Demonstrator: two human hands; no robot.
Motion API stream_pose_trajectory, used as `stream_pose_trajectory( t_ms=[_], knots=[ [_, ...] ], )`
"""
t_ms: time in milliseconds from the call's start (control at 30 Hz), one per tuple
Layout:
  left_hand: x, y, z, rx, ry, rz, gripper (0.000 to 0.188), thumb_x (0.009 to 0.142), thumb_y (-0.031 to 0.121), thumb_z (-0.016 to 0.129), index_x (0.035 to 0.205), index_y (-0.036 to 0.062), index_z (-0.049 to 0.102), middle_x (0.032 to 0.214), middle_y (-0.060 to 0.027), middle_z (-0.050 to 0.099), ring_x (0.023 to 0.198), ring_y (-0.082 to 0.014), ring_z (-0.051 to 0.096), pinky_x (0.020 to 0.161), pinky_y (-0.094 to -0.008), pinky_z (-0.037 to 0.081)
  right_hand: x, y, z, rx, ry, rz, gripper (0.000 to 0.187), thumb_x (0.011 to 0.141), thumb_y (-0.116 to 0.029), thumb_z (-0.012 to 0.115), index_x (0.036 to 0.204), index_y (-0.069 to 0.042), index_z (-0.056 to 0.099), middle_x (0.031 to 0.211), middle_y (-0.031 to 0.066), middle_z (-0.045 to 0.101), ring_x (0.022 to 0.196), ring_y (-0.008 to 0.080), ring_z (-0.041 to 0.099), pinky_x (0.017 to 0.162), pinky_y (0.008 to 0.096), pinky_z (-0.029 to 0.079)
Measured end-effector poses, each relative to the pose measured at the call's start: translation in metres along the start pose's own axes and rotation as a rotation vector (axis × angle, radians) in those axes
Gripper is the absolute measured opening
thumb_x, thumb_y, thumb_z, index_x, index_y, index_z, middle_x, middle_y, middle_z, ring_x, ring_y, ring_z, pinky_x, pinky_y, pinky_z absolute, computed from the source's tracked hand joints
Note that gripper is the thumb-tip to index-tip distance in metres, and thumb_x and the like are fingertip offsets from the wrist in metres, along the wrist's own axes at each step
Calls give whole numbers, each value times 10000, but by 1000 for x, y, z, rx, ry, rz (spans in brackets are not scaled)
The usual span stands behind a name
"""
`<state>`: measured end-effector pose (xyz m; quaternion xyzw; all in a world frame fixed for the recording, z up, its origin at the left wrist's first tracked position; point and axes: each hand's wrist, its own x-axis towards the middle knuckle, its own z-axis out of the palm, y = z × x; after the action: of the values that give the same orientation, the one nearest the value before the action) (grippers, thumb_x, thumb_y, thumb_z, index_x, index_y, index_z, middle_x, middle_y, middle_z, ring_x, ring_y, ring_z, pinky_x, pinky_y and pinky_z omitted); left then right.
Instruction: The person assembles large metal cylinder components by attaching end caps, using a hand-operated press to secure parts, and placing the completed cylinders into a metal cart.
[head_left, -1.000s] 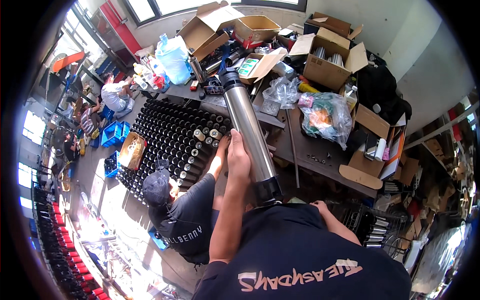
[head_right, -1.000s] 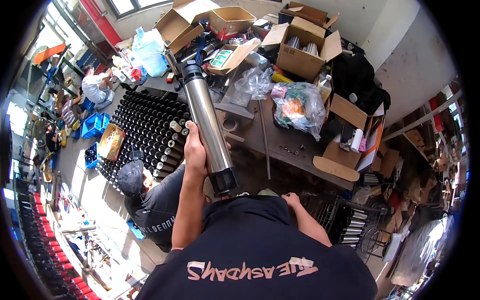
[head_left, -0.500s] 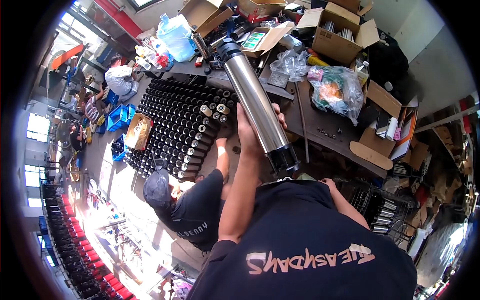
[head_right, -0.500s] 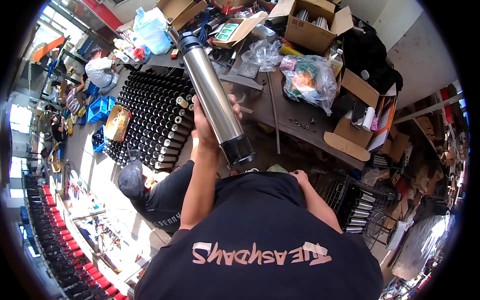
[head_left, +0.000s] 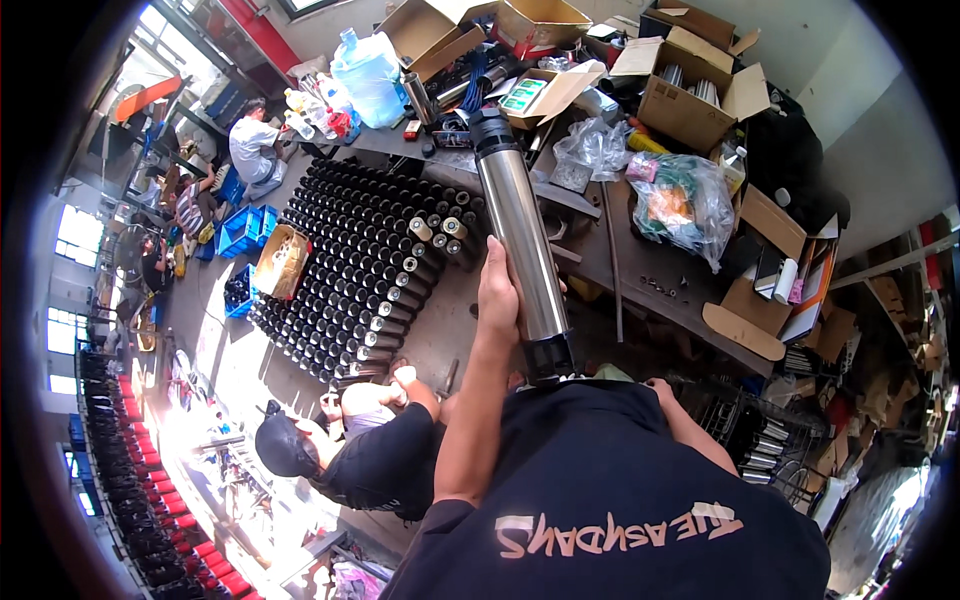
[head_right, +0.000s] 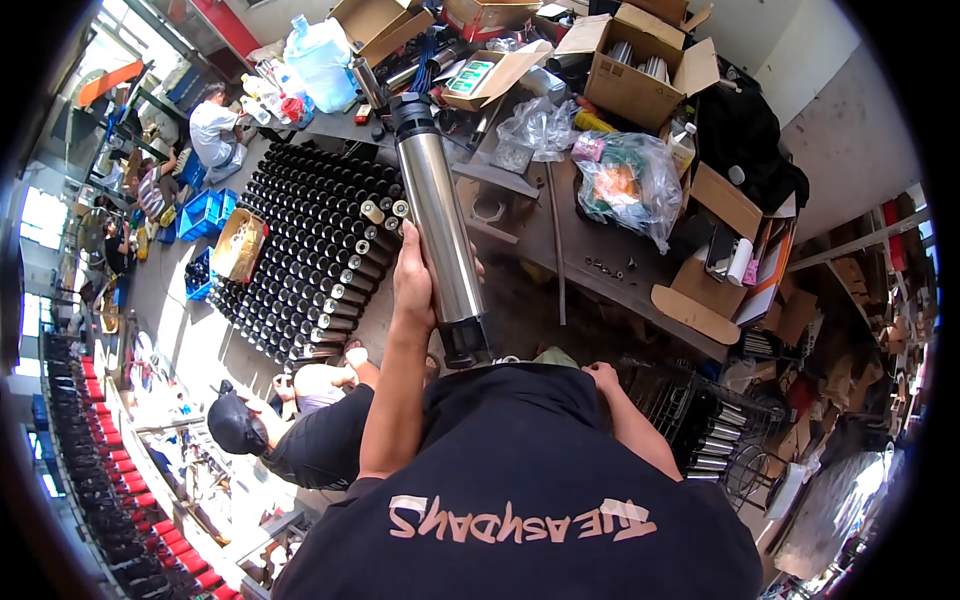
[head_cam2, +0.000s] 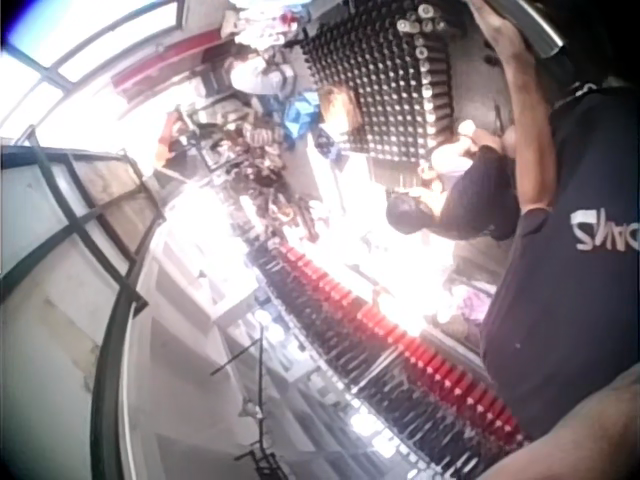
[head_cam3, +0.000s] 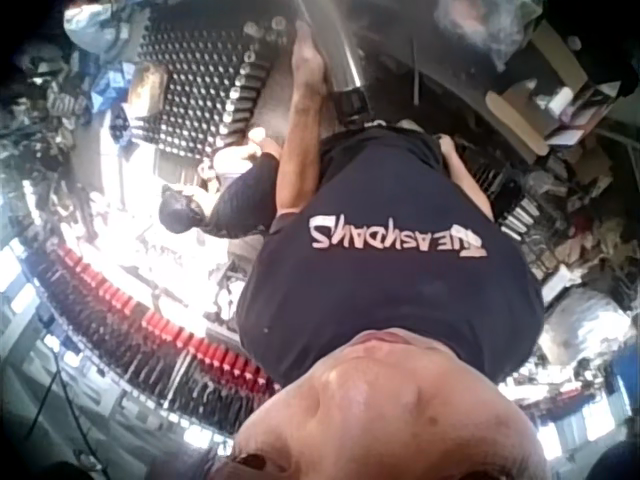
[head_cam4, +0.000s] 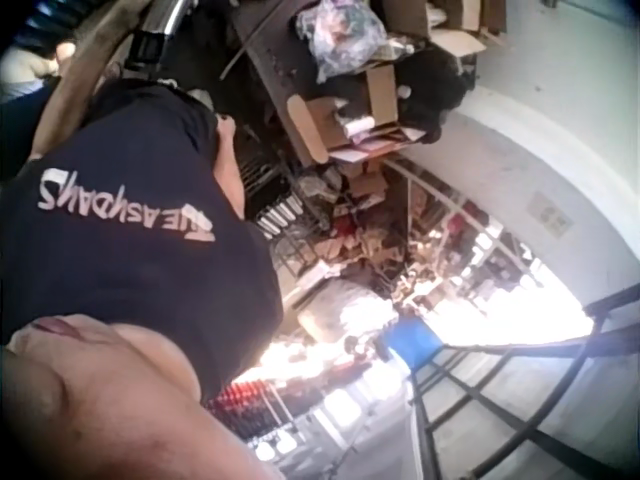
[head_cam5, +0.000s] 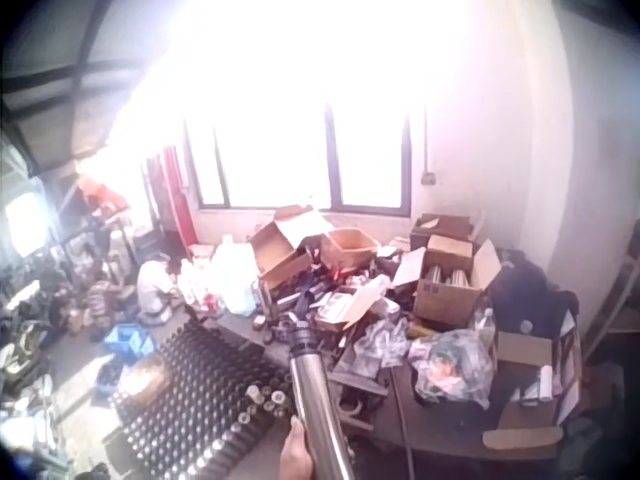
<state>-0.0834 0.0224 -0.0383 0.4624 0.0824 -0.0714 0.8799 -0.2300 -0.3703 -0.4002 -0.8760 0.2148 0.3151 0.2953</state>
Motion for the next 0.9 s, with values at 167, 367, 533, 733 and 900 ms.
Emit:
stream_pose_trajectory(
  t_ms=[167, 367, 533, 733, 900],
  knots=[
    [-5, -1, 0, -207, -89, -37, 758, 1034, 625, 168, 1135, -14, 562, 907, -157, 651, 745, -275, 680, 683, -421, 591, 1, -16, 7, 33, -3, -59, 509, 793, -494, 692, 1056, -63, 755, 1056, 200, 725, 1030, 345, 691, 914, 415, 531],
    [-12, 9, -12, -259, -158, -46, 758, 1039, 618, 198, 1178, -31, 563, 987, -168, 649, 817, -286, 668, 747, -421, 577, -5, -39, 13, 32, 31, -12, 453, 815, -452, 688, 1054, -74, 757, 1067, 190, 725, 1051, 333, 684, 931, 411, 522],
    [-28, -3, -38, -456, -20, 128, 699, 1028, 624, 287, 1400, 55, 452, 1105, -180, 637, 968, -326, 673, 868, -483, 569, -3, -22, 9, 87, 26, 62, 448, 827, -444, 687, 1058, -66, 757, 1041, 161, 741, 1031, 310, 696, 924, 397, 525],
    [0, -56, -92, -698, -203, -165, 715, 957, 728, 369, 1257, 98, 526, 1016, -165, 589, 846, -295, 622, 741, -440, 576, -15, -17, 2, 50, 35, 57, 494, 811, -471, 696, 1063, -51, 756, 985, 145, 754, 989, 284, 712, 908, 373, 533],
    [-6, -38, -84, -516, -21, -208, 772, 952, 753, 314, 1148, 45, 553, 929, -160, 630, 773, -301, 658, 683, -447, 594, -23, 5, 6, 31, 43, 106, 521, 812, -476, 681, 1098, -46, 747, 1045, 170, 742, 1027, 300, 700, 929, 383, 524]
  ],
)
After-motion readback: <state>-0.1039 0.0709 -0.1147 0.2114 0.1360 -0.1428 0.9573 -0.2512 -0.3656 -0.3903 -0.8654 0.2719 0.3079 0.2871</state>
